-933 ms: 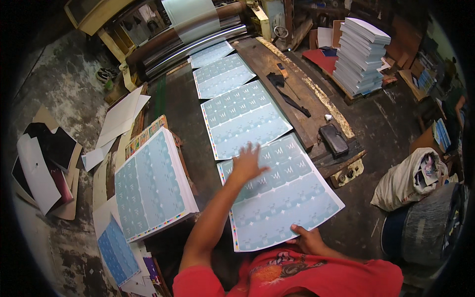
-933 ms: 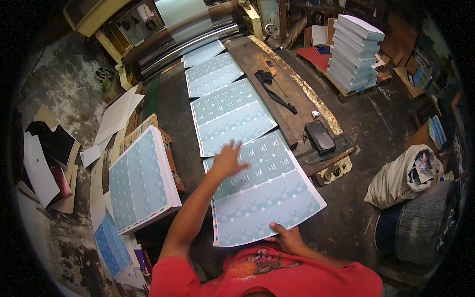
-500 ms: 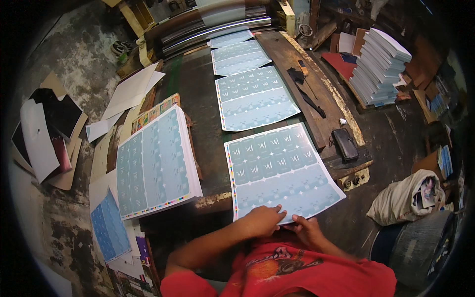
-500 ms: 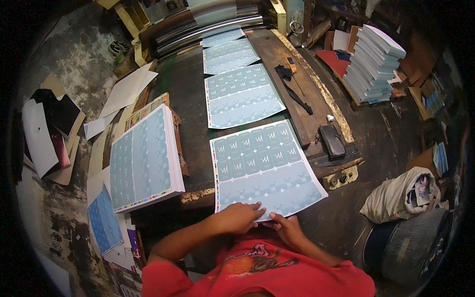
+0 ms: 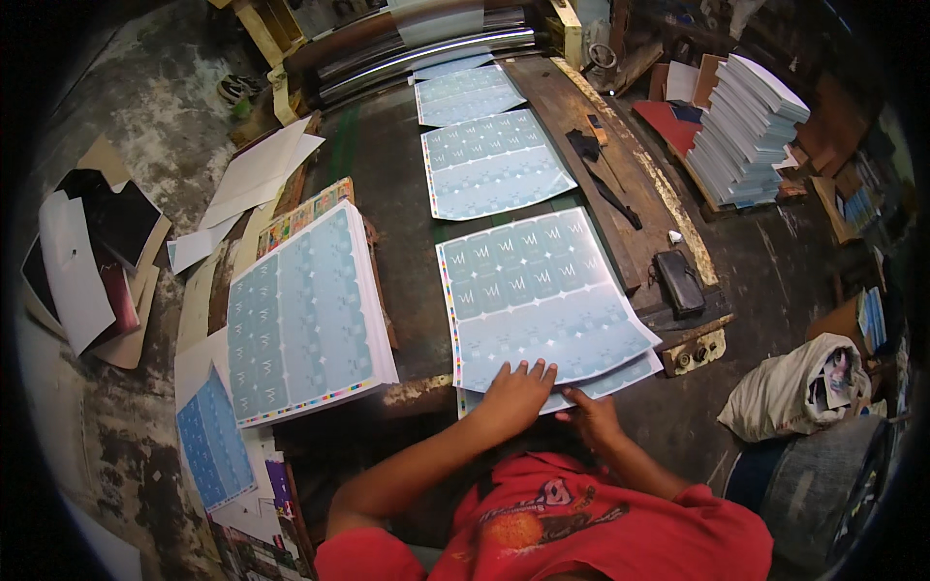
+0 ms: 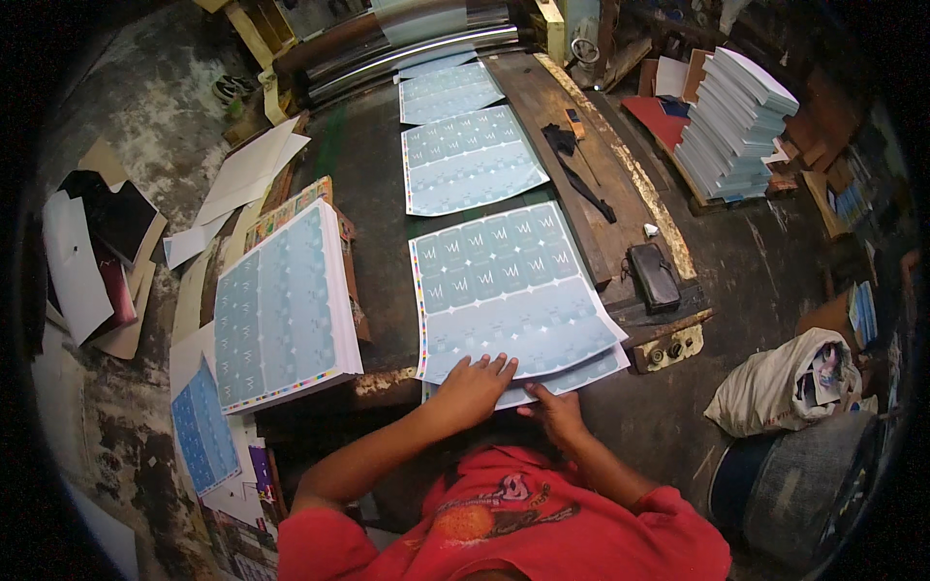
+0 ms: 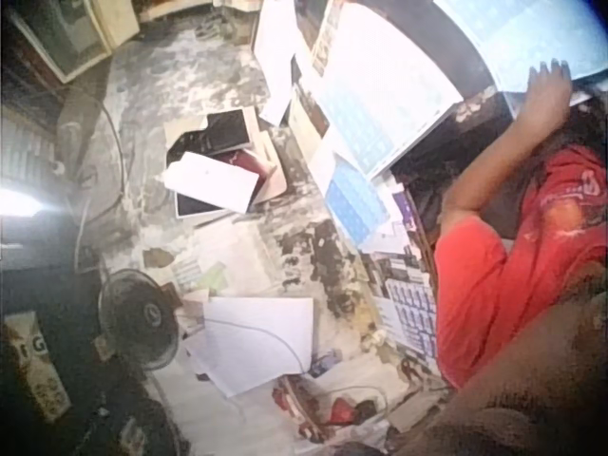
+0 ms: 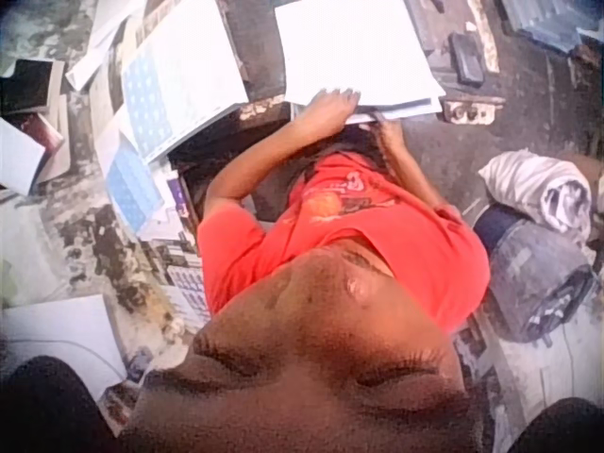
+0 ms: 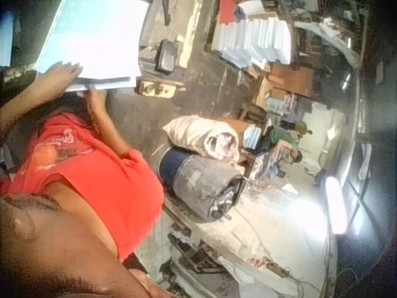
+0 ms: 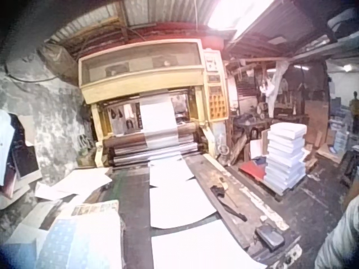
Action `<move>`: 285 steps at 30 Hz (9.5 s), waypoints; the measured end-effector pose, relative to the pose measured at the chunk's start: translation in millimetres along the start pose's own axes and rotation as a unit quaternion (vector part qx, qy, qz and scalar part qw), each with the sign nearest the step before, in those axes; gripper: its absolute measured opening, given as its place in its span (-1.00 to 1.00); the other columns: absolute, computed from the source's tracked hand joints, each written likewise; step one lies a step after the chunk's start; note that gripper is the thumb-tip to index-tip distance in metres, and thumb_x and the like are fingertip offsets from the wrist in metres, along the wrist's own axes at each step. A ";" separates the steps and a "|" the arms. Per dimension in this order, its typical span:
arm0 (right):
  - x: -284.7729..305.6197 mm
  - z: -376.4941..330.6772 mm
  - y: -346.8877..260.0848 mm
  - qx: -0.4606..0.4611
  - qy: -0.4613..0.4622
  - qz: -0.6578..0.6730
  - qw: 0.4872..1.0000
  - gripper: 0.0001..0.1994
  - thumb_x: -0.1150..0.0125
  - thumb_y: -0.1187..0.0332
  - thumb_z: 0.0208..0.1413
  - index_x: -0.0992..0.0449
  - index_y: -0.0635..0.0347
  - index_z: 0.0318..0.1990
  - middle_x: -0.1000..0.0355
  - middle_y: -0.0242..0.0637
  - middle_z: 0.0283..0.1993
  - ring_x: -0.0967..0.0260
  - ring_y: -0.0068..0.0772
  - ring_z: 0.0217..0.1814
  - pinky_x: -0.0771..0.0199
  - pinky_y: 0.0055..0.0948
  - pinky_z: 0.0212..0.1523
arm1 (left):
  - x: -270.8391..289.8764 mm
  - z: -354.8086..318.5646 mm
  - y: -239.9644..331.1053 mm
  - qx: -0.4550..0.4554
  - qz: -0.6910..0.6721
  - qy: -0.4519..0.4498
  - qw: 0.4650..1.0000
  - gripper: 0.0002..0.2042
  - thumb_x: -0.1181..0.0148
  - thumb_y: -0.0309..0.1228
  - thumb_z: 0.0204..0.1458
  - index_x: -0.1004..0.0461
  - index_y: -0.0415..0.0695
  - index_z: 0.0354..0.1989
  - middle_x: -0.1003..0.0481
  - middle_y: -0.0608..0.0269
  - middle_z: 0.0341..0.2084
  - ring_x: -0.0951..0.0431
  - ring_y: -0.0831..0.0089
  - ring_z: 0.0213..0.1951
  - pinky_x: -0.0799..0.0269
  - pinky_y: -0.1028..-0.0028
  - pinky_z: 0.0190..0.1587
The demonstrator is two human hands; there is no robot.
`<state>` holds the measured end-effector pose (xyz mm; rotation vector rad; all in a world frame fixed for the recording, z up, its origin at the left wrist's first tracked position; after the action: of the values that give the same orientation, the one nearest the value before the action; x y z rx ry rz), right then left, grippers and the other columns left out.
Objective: The person organizes printed sheets emerging from a press, flipping through a stack and aligning them on a work table.
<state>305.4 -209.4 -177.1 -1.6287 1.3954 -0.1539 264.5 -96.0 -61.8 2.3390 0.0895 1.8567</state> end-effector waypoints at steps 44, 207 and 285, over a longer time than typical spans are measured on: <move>-10.6 -100.9 -13.9 -0.062 0.003 0.057 0.996 -0.49 -0.21 0.40 0.17 -0.17 0.18 0.23 -0.31 -0.17 0.13 -0.43 -0.18 0.07 -0.68 -0.18 -0.19 | 0.9 -43.0 70.4 -0.067 -0.104 -0.212 0.970 0.01 -0.42 0.04 -0.17 0.02 -0.07 0.43 -0.04 -0.25 0.37 -0.33 -0.39 0.17 -0.44 -0.14 0.04; -20.2 -25.5 -17.5 0.012 -0.029 -0.008 0.999 -0.48 -0.28 0.52 0.11 -0.20 0.36 0.19 -0.36 -0.10 0.06 -0.48 -0.18 -0.01 -0.72 -0.31 -0.23 | -21.8 59.9 -71.4 0.103 -0.029 -0.065 0.992 -0.45 -0.06 -0.38 0.11 -0.25 0.07 0.34 -0.24 0.01 0.32 -0.20 -0.02 0.35 0.12 -0.29 0.32; 3.8 -78.5 3.4 -0.119 -0.035 -0.045 0.991 -0.58 -0.06 0.19 0.31 -0.27 0.40 0.10 -0.49 -0.03 -0.16 -0.56 -0.23 -0.30 -0.56 -0.44 -0.41 | -3.1 116.3 -112.3 0.083 0.020 0.028 0.996 -0.53 -0.19 -0.50 -0.06 -0.48 0.06 0.11 -0.37 0.18 0.22 -0.22 0.04 0.34 0.09 -0.33 0.30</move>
<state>255.1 -256.2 -138.9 -1.8759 1.3277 0.0178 382.2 4.7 -108.1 2.4116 0.2122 2.0069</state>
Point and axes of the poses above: each hand's wrist, its own z-axis towards the middle knuckle, its own x-axis out of the back of the hand, y = z × x, the point moved 10 cm from there along z, towards the middle knuckle
